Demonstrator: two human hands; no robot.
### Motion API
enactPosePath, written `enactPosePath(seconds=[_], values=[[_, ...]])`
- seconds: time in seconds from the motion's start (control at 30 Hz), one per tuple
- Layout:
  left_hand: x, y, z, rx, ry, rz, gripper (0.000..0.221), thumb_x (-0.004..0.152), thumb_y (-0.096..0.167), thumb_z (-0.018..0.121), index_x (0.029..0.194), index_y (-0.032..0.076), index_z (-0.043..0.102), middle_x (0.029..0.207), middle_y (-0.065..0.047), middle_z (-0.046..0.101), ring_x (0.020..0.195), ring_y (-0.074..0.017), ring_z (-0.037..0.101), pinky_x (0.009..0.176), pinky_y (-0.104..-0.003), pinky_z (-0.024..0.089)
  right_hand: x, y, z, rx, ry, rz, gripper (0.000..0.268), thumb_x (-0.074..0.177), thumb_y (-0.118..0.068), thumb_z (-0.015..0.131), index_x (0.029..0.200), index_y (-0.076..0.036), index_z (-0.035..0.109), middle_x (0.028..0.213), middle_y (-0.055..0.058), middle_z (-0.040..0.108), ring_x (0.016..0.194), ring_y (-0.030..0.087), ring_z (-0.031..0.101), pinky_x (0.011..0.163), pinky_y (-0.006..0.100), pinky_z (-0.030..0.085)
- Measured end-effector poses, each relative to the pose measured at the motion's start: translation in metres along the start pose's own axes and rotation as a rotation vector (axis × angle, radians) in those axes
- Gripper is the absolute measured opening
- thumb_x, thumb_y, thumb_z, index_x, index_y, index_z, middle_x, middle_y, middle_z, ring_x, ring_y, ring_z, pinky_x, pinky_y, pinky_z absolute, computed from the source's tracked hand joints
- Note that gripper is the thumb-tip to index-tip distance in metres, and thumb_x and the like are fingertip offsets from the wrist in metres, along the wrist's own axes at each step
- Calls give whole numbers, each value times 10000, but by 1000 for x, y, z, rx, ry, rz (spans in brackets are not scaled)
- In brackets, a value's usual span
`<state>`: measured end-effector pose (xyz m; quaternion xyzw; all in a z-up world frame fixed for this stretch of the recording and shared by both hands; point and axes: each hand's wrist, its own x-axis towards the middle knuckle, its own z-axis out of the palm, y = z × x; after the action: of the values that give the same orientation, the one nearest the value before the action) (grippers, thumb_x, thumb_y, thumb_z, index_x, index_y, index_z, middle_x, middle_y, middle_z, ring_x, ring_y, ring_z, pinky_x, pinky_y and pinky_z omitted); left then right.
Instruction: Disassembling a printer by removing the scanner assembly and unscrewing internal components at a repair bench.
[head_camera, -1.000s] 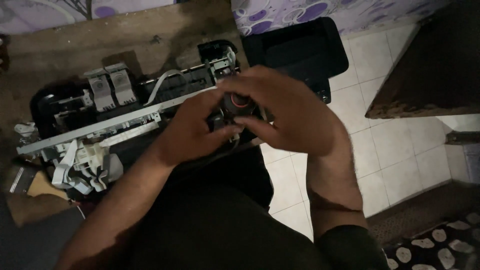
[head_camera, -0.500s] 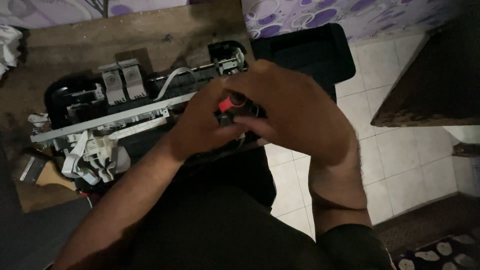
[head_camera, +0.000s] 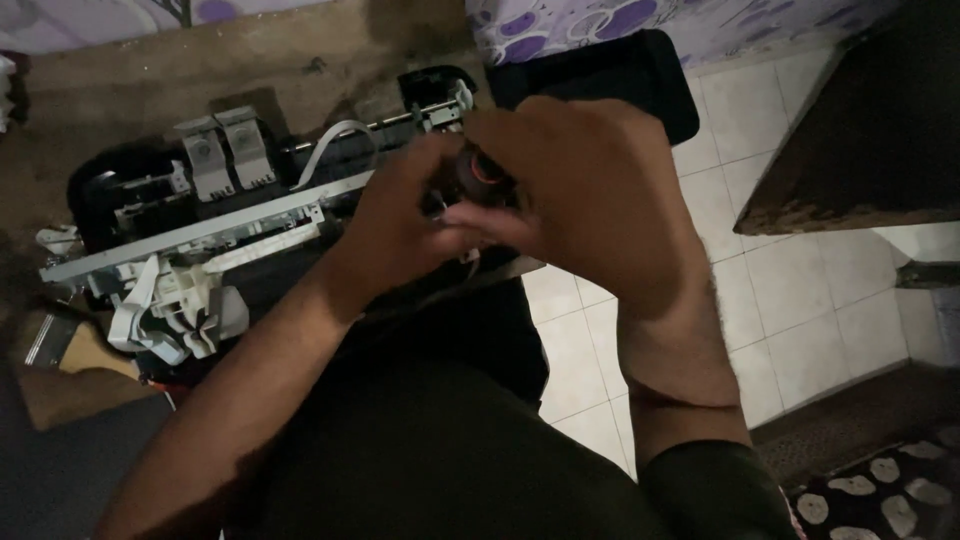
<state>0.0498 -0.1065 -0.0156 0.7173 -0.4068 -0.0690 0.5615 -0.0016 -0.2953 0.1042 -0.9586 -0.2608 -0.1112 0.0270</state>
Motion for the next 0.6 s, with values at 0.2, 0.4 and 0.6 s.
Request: enactPosePath(seconds=[0.2, 0.4, 0.6], values=[[5, 3, -2, -24, 97, 206, 564, 988, 400, 689, 1372, 4, 571, 1287, -161, 703, 1184, -323, 723, 986, -404, 586, 2, 3, -11, 210, -4, -126, 574, 978, -252, 878, 1433, -61, 586, 1372, 158, 599, 1041, 312, 718, 815, 408, 599], [2, 0, -1, -21, 34, 114, 604, 941, 378, 755, 1388, 61, 500, 1311, -183, 588, 1218, -340, 585, 1022, -441, 484, 0, -1, -6, 34, -37, 12, 446, 951, -550, 814, 1264, -243, 733, 855, -21, 676, 727, 173, 648, 589, 323, 458], [4, 9, -5, -123, 26, 139, 462, 1029, 270, 676, 1378, 16, 512, 1294, -165, 666, 1201, -325, 693, 999, -437, 561, 5, 3, -20, 193, -13, -175, 472, 981, -240, 827, 1365, -49, 631, 1319, 138, 647, 1146, 291, 679, 823, 381, 584]])
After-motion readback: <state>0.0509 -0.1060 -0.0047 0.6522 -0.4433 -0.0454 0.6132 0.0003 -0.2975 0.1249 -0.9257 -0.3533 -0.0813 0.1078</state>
